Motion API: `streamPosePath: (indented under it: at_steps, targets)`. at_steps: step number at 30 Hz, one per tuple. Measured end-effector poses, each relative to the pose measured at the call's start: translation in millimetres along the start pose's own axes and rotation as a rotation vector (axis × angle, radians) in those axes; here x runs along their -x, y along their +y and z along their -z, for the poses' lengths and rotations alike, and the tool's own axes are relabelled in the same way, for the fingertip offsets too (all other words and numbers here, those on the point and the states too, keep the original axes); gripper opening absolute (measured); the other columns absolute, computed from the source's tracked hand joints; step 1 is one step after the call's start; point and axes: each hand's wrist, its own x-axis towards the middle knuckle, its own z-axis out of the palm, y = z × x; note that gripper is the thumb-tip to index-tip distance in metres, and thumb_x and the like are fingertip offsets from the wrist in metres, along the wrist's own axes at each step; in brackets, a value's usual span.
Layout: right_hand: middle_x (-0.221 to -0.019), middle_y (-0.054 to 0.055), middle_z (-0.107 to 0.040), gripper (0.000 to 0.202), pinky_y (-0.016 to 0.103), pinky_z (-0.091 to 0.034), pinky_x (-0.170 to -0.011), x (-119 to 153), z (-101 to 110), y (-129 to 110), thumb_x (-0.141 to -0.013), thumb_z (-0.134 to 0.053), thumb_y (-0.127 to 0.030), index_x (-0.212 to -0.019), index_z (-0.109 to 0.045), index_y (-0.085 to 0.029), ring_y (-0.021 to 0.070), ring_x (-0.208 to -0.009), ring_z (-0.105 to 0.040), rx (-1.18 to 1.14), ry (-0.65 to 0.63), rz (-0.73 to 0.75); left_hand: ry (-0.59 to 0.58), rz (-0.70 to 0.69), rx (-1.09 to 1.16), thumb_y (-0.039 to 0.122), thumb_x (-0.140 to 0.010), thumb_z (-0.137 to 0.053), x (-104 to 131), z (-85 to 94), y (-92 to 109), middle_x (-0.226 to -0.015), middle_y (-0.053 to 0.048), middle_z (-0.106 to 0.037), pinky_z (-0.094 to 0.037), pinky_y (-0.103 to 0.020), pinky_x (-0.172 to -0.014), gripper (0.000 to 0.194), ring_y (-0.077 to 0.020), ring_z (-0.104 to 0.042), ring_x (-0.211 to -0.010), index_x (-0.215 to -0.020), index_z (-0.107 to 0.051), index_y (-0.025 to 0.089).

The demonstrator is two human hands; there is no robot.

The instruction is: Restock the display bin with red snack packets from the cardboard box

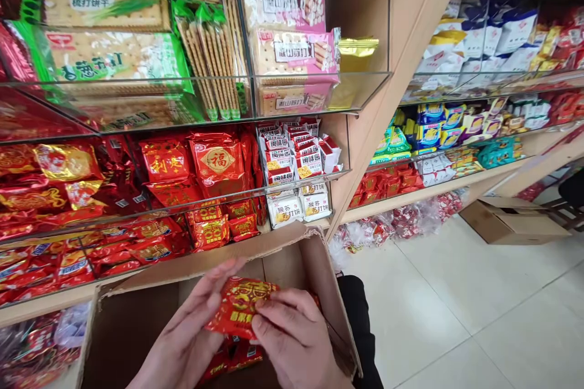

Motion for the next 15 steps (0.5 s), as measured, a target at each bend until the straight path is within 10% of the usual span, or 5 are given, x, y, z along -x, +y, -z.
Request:
streamPosePath:
  at_steps: [6, 10, 15]
  targets:
    - [-0.134, 0.011, -0.032, 0.040, 0.044, -0.038, -0.091, 15, -14, -5, -0.073, -0.057, -0.019, -0.112, -0.048, -0.025, 0.0280, -0.118, -0.037, -0.344, 0.053, -0.554, 0.063, -0.084, -0.002, 0.018, -0.072, -0.058, -5, -3.8, 3, -0.140, 0.003, -0.025, -0.045, -0.027, -0.087, 0.051, -0.0239, -0.025, -0.125, -0.118, -0.044, 0.036]
    - [-0.102, 0.011, -0.059, 0.038, 0.033, -0.049, -0.069, 15, -30, -4, -0.079, -0.054, -0.026, -0.114, -0.040, -0.022, 0.0208, -0.088, -0.059, -0.932, 0.126, -0.996, 0.072, -0.091, -0.031, 0.020, -0.071, -0.060, -8, -1.9, -3, -0.140, 0.003, -0.025, -0.044, -0.029, -0.089, 0.055, -0.0237, -0.029, -0.124, -0.120, -0.042, 0.037]
    - [-0.081, 0.003, -0.064, 0.043, 0.025, -0.045, -0.054, 15, -37, 2, -0.072, -0.064, -0.026, -0.109, -0.041, -0.021, 0.0111, -0.058, -0.056, -1.071, 0.297, -1.183, 0.085, -0.053, -0.043, 0.024, -0.066, -0.067, -11, 0.4, -17, -0.129, -0.003, -0.043, -0.046, -0.036, -0.085, 0.073, -0.0243, -0.048, -0.109, -0.126, -0.028, 0.039]
